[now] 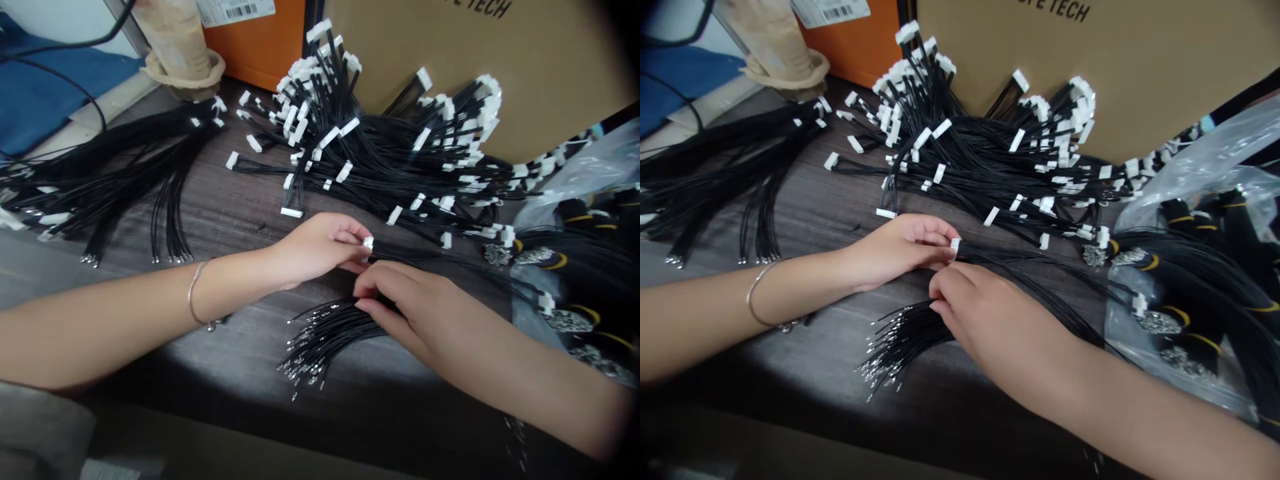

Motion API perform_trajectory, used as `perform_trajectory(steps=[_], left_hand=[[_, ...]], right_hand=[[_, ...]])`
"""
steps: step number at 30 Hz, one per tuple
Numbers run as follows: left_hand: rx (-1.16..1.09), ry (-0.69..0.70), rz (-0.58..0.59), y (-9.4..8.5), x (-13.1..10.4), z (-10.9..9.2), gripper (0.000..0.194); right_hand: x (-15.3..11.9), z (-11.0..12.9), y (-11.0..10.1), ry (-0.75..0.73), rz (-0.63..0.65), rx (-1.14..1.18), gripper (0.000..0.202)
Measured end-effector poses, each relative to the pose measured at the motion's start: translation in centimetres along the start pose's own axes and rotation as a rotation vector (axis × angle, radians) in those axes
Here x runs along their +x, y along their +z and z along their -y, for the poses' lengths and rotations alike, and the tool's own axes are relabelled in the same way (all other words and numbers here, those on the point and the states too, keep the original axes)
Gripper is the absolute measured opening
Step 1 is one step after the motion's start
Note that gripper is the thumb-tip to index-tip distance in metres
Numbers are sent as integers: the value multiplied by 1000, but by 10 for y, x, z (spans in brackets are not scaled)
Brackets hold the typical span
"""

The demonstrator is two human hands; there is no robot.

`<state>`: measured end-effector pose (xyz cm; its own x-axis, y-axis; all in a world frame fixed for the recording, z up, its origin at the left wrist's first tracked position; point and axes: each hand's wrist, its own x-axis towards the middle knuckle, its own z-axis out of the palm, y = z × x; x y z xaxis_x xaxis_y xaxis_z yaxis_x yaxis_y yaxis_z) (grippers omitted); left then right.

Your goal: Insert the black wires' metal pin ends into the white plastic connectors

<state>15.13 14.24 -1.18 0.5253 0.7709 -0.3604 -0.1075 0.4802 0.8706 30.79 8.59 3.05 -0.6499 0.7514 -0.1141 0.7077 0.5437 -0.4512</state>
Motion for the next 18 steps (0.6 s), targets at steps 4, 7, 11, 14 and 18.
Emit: perform_trajectory(steps=[4,7,11,14,18], left_hand=[[1,-7,18,-1,0,0,9],[-3,-20,2,-1,0,-1,10],[-19,-40,-8,-1,0,-2,11],[-43,-52,-14,-2,-1,-2,12],[-105,-55,-1,-4,0,-3,13]], right_hand=[[-5,-10,0,8,-14,73,15],[-7,-11,-2,56,1,106,14],[-9,-9,-10,63,-38,150,13],[-9,-13,-16,118,-148,134,12],[-8,-25,-17,257,-234,60,11]])
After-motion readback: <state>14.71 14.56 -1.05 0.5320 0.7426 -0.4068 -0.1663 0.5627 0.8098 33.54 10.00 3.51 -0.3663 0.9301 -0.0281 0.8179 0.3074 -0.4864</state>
